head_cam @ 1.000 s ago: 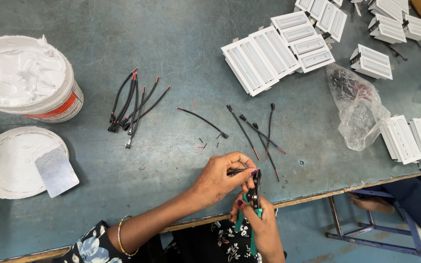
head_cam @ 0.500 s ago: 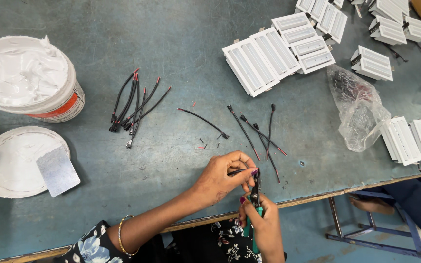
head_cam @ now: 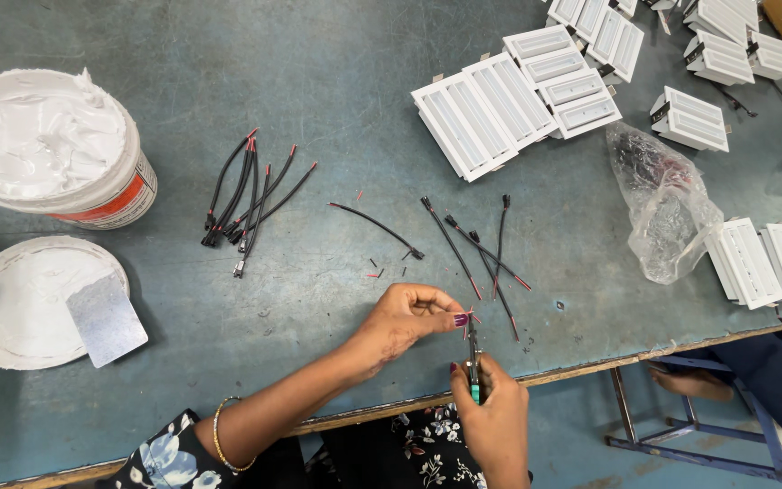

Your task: The person strips insulation from the ends of black wires using wire cutters. They repeatedly pick up wires, strip both ends, and place the finished pieces on the table among other components.

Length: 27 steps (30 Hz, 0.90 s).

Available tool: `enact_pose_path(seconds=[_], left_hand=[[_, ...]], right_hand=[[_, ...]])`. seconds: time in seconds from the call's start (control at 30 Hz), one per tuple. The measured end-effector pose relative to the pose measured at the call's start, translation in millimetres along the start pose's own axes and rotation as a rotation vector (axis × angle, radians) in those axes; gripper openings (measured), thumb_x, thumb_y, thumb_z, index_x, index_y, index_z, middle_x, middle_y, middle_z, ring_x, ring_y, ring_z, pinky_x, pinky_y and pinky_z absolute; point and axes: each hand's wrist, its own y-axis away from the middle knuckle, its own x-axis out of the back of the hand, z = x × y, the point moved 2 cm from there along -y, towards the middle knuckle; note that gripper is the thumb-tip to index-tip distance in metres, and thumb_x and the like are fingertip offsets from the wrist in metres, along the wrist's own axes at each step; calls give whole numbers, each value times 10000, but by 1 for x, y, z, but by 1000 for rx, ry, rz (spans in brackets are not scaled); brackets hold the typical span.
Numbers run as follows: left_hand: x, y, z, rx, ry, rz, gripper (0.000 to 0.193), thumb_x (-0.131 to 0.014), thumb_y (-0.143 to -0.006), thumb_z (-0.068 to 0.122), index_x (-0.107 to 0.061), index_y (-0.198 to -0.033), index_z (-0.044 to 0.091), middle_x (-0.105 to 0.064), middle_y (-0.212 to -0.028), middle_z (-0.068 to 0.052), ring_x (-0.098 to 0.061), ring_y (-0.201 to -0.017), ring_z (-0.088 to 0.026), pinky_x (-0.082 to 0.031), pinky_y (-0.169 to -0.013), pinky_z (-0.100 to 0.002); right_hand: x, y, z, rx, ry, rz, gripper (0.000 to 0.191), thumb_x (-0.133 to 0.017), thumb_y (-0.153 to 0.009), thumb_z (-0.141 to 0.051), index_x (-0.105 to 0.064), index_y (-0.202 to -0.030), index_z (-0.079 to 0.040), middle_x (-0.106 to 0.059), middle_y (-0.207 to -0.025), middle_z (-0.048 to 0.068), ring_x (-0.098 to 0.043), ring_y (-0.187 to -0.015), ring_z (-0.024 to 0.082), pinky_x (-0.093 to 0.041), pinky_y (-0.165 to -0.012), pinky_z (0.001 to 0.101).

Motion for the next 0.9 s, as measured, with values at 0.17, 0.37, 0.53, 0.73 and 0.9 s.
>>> enact_pose_path(seconds=[0.17,0.37,0.53,0.73,0.9], left_hand=[[3,5,5,15,67,-39,239,-793,-837,178,-765,-1001,7,-699,-792,43,-431,-601,4,-313,-533,-201],[0,7,15,73,98,-26,235,-777,-815,154,-778,-1018,35,-686,-766,45,-351,-527,-4,-236,-474,-211],[0,5,15,92,51,-32,266,-791,-805,185,-780,-1025,37,-663,-713,39,-318,-479,-12,-205,-434,-219],[-1,4,8,67,55,-59,299,-816,-827,235,-777,-1047,35,-625,-714,37,-403,-541,-5,-282,-479,-195],[-2,4,8,-6,32,-119,303,-791,-865,247,-766,-1060,16,-745,-890,-10,-634,-791,-23,-503,-735,-177]], right_hand=[[-7,-6,22,-113,-497,-272,158,-669,-864,-115,-651,-882,41,-611,-607,72,-562,-500,147,-466,-493,304],[-2,-11,36,-186,-999,-594,281,-548,-909,-221,-601,-1004,38,-650,-730,140,-658,-650,217,-550,-591,352],[11,-8,30,-118,-959,-505,294,-550,-942,-233,-572,-1033,45,-667,-867,177,-684,-786,260,-564,-727,398],[13,-3,16,-82,-822,-451,379,-586,-879,-196,-586,-1172,44,-683,-1027,167,-695,-969,263,-544,-903,407],[14,0,10,20,-942,-543,418,-592,-836,-147,-592,-1208,42,-681,-1076,151,-675,-1053,248,-514,-980,405]])
